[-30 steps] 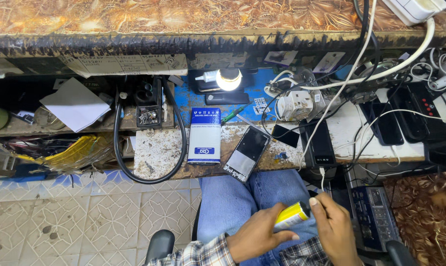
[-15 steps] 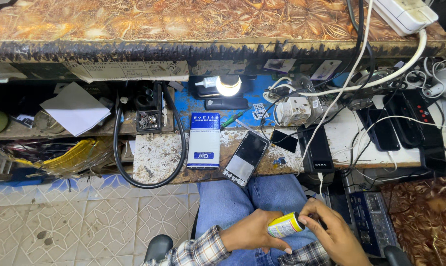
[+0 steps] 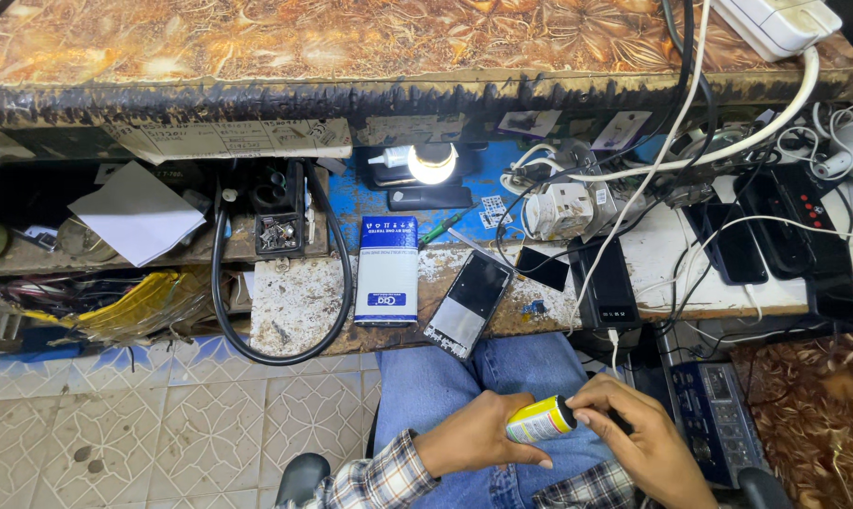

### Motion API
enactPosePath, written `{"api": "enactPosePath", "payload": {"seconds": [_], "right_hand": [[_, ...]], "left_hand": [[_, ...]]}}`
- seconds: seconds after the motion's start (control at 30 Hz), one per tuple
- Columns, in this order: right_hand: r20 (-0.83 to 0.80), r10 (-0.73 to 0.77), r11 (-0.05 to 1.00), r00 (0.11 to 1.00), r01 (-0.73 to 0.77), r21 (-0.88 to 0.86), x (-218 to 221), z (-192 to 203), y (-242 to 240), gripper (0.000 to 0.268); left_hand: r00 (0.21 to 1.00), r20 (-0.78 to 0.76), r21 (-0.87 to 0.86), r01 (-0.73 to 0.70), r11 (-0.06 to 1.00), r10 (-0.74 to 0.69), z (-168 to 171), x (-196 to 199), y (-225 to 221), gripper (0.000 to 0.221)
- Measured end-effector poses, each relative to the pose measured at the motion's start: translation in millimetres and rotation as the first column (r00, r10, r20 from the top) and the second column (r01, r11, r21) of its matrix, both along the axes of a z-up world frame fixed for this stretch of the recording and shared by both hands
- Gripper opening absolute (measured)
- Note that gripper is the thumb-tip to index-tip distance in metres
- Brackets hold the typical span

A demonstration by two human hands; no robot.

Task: The person applies adhesive from a tube onto the back of a disassembled smartphone. They squeeze the tube to dispense the adhesive along the edges and surface of the phone's back panel.

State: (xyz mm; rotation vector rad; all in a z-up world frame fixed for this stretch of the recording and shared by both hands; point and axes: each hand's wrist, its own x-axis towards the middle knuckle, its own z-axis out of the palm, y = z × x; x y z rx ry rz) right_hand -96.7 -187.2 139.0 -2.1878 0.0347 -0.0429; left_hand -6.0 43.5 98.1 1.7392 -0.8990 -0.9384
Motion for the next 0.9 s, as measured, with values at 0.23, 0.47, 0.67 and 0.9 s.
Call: {"api": "enactPosePath", "payload": {"seconds": [0.23,0.47,0.67,0.9], "right_hand": [[0.254,-0.058,0.963,0.966,-0.013,0.268,5,15,-17,0.023],[-0.010,-0.233,0.899,0.972,0.220,0.379,71,-54,-3,0.017],[0.187,-0.090,0.993,0.978,0.102,-0.055,116,-69,10,0.019],[0.115,-0.175,0.983,0.978,0.180,-0.030,102,-69,8,0.026]], "left_hand": [[0.969,-0.246,0.016,0.028,0.999,-0.023,0,14,5,0.041],[0.878,-0.407,-0.190,-0.351,0.917,0.252,-22,8,-6,0.045],[0.774,-0.407,-0.162,-0.584,0.796,0.485,-13,17,-6,0.038],[0.741,-0.411,-0.230,-0.648,0.726,0.531,-14,19,-5,0.029]]}}
